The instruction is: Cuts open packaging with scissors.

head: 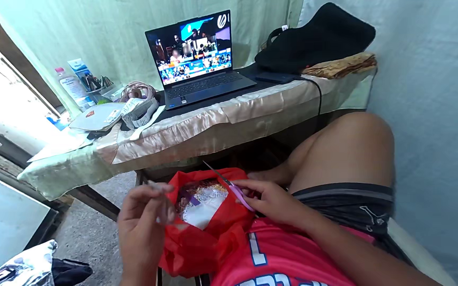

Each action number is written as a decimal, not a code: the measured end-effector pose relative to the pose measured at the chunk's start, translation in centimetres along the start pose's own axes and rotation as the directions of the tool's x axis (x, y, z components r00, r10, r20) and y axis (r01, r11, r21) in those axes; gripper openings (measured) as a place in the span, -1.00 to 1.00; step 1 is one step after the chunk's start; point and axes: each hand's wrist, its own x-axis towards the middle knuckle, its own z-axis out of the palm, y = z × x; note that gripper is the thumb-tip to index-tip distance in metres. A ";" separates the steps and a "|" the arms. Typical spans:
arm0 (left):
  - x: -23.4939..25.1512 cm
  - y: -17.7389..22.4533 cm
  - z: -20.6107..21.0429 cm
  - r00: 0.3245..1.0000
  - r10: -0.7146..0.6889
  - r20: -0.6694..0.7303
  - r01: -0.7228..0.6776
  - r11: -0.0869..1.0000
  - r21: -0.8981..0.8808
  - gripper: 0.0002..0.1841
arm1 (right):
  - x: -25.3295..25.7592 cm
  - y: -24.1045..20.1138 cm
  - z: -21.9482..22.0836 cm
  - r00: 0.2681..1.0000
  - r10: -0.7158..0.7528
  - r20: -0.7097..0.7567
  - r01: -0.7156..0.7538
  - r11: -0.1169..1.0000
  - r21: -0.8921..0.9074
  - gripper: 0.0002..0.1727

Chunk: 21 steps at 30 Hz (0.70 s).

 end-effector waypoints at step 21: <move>0.2 -7.7 -1.4 0.908 -0.374 0.186 0.333 0.917 0.220 -0.66 | -0.2 0.2 -0.1 0.998 0.046 0.033 -0.046 0.999 0.010 -0.53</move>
